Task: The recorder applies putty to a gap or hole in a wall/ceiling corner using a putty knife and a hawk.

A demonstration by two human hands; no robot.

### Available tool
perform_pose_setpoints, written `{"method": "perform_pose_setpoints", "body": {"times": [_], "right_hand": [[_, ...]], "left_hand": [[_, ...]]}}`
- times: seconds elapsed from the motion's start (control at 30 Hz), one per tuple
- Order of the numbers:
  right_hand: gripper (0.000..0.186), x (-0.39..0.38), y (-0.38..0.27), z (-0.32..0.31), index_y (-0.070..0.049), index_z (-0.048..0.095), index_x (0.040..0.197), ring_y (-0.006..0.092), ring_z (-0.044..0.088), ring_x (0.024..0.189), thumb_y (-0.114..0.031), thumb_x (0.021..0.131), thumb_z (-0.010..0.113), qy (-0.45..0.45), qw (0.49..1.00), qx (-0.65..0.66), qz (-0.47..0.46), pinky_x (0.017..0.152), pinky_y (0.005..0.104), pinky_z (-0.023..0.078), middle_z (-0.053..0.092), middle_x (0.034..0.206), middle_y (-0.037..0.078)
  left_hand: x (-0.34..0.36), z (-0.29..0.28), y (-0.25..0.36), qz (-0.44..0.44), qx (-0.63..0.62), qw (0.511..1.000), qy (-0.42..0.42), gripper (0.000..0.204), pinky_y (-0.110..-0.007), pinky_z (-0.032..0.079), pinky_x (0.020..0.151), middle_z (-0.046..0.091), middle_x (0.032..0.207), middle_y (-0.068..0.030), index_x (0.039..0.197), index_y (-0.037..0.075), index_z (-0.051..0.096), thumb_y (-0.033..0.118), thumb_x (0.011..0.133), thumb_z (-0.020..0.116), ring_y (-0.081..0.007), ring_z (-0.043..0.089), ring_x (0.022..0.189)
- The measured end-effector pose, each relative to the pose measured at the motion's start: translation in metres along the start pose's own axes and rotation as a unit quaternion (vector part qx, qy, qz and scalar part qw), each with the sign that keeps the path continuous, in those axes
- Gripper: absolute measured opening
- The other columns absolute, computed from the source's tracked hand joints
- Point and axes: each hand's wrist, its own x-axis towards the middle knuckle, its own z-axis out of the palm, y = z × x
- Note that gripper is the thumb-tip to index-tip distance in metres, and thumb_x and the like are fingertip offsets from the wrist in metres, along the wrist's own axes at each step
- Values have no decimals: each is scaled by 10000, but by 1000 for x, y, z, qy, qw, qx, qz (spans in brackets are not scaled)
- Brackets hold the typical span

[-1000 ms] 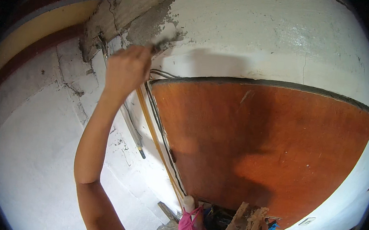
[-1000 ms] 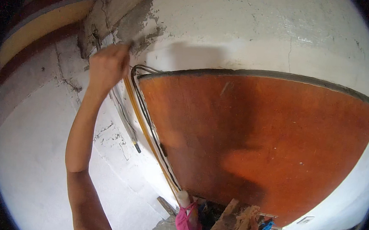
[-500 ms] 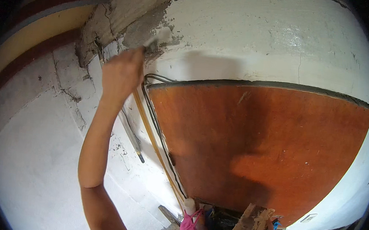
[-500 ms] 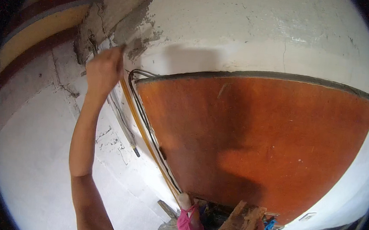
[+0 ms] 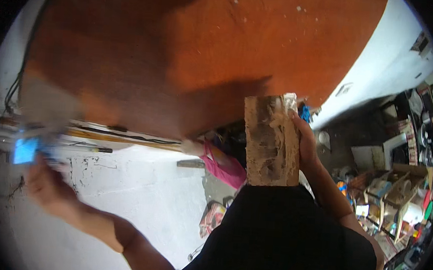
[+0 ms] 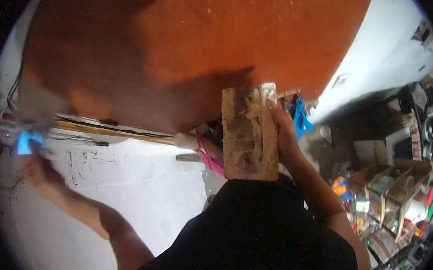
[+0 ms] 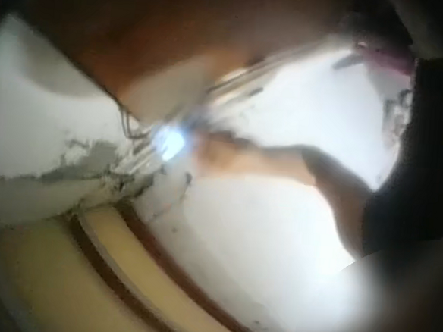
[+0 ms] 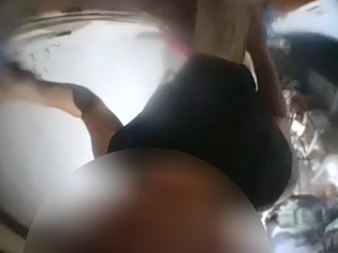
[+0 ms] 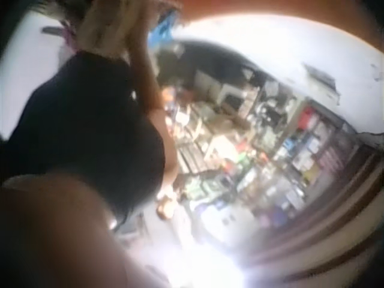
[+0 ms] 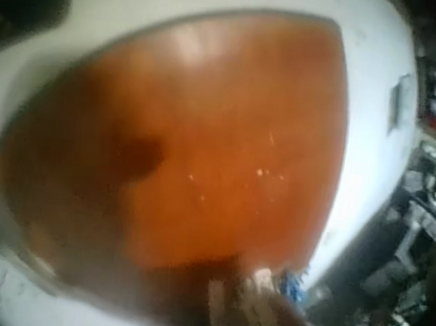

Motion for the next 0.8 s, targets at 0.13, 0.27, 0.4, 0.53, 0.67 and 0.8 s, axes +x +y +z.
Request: {"method": "perform_pose_setpoints", "body": {"times": [0.13,0.27,0.4,0.53,0.67,0.8], "right_hand": [[403,-9,5,-14,19,551,1126,174,617,835,-329,962,427,16,998,-62,-20,703,302,511,628,977,115],[431,-10,5,-13,19,536,1176,187,623,893,-340,974,411,15,997,-65,-27,769,311,510,627,1042,122],[464,-8,3,-17,19,511,1217,193,627,942,-365,986,389,27,997,-66,-36,808,314,519,624,1092,131],[447,-7,3,-1,10,529,1155,190,638,868,-375,985,379,66,993,-76,-66,733,315,537,630,1018,130],[458,-5,2,-4,17,494,1223,198,636,914,-353,1003,338,39,995,-50,-72,786,314,540,620,1085,134],[466,-4,3,-5,13,493,1229,205,632,929,-358,1003,328,45,992,-67,-94,804,322,532,619,1087,137]], "left_hand": [[-154,99,17,-386,-116,855,-325,163,-202,279,408,525,628,32,858,64,621,221,888,646,-32,408,479],[-238,124,23,-546,-313,647,-431,137,-187,306,430,606,674,24,892,44,658,177,896,627,-30,468,482],[-247,108,39,-534,-288,657,-447,162,-190,333,448,597,655,12,870,10,643,160,919,608,-42,483,499],[-239,98,38,-541,-272,663,-440,158,-192,355,459,610,694,-3,904,-15,642,132,930,589,-48,496,524],[-245,86,41,-536,-275,665,-441,161,-190,354,452,619,701,-18,948,-26,644,124,929,590,-55,517,526],[-258,90,48,-577,-281,653,-402,145,-186,347,443,626,695,-27,938,-20,645,116,926,596,-67,538,519]]}}
